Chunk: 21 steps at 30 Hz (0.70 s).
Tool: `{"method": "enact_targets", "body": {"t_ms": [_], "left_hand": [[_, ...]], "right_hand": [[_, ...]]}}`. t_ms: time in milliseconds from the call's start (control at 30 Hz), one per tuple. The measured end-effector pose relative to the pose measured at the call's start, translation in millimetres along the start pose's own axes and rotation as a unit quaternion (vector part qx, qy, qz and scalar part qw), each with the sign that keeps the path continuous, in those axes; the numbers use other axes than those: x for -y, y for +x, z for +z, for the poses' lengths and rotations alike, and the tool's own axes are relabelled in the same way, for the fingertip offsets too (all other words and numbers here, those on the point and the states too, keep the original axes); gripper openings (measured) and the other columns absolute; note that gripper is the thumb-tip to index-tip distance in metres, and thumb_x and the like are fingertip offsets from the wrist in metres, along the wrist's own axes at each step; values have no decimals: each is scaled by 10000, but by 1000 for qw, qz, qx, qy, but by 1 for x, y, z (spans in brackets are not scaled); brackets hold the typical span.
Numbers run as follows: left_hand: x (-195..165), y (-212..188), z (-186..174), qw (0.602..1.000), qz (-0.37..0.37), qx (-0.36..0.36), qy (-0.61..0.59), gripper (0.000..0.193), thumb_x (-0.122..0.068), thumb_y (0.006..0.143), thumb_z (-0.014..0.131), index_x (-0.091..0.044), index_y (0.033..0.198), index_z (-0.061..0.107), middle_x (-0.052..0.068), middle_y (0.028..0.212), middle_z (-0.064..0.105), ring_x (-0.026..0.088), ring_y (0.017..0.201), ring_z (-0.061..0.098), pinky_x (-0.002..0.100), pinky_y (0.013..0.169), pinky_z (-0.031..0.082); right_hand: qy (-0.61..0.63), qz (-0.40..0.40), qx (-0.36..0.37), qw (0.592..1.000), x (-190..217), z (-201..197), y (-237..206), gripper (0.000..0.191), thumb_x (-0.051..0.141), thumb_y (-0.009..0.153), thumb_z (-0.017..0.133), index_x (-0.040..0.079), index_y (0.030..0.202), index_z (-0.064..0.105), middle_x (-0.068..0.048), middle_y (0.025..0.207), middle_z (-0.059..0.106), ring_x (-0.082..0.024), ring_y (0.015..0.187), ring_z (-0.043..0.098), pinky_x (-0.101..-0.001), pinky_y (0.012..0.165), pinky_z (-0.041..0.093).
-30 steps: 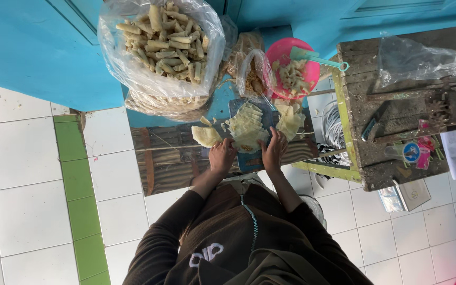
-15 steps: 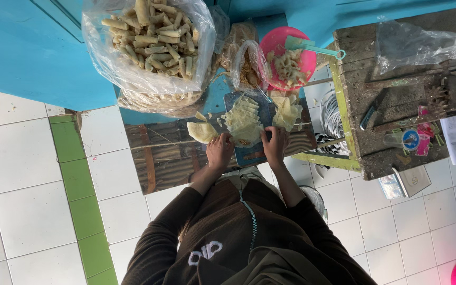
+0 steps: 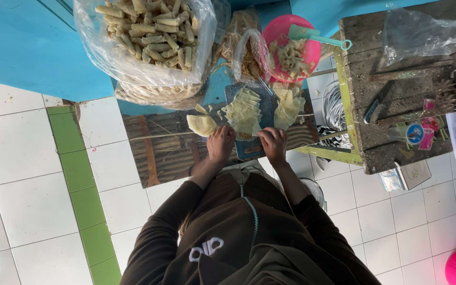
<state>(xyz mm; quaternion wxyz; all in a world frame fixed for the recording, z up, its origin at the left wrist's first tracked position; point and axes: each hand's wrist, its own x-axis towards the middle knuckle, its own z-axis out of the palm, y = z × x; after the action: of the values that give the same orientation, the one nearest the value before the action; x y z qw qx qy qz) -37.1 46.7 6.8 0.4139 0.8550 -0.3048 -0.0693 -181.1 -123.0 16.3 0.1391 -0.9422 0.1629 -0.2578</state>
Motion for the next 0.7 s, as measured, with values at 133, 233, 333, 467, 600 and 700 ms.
{"method": "enact_targets", "body": {"t_ms": [133, 233, 333, 467, 600, 700], "left_hand": [[-1, 0, -4, 1000, -4, 8, -2, 132, -260, 889, 744, -158, 930, 671, 25, 890, 698, 261, 883, 667, 419, 779, 509], [-1, 1, -5, 1000, 2, 6, 7, 140, -266, 886, 753, -158, 923, 672, 27, 895, 697, 265, 881, 664, 422, 779, 504], [-1, 1, -5, 1000, 7, -3, 9, 156, -276, 880, 759, -153, 921, 672, 39, 901, 690, 274, 888, 661, 427, 777, 499], [-2, 0, -5, 1000, 14, -19, 14, 150, -276, 873, 756, -156, 918, 678, 59, 919, 686, 282, 903, 657, 428, 772, 495], [-2, -1, -5, 1000, 12, 7, 6, 153, -289, 910, 739, -152, 934, 675, 42, 926, 714, 280, 904, 660, 425, 786, 499], [-2, -3, -3, 1000, 20, 13, 4, 173, -307, 923, 741, -148, 944, 674, 41, 896, 721, 277, 905, 664, 428, 792, 500]], "right_hand": [[15, 44, -19, 999, 3, -3, 2, 263, 65, 842, 815, 199, 1059, 754, -26, 1118, 621, -282, 1045, 561, -438, 957, 449], [36, 40, -13, 998, 2, -6, 5, 244, 68, 856, 816, 191, 1058, 752, -24, 1109, 617, -279, 1047, 569, -437, 951, 459], [55, 11, 22, 998, 1, -9, 4, 232, 62, 855, 797, 177, 1052, 753, -27, 1104, 645, -275, 1048, 598, -438, 942, 461], [70, -9, 70, 995, 1, -13, 0, 182, 70, 885, 781, 140, 1050, 751, -23, 1097, 678, -265, 1048, 637, -435, 919, 456], [83, -11, 67, 994, 2, -13, -4, 157, 71, 884, 757, 110, 1035, 739, -55, 1093, 670, -282, 1047, 632, -443, 927, 455], [105, 32, 61, 992, 3, -6, -5, 116, 119, 921, 784, 106, 1021, 725, -84, 1090, 644, -301, 1051, 609, -432, 916, 466]]}}
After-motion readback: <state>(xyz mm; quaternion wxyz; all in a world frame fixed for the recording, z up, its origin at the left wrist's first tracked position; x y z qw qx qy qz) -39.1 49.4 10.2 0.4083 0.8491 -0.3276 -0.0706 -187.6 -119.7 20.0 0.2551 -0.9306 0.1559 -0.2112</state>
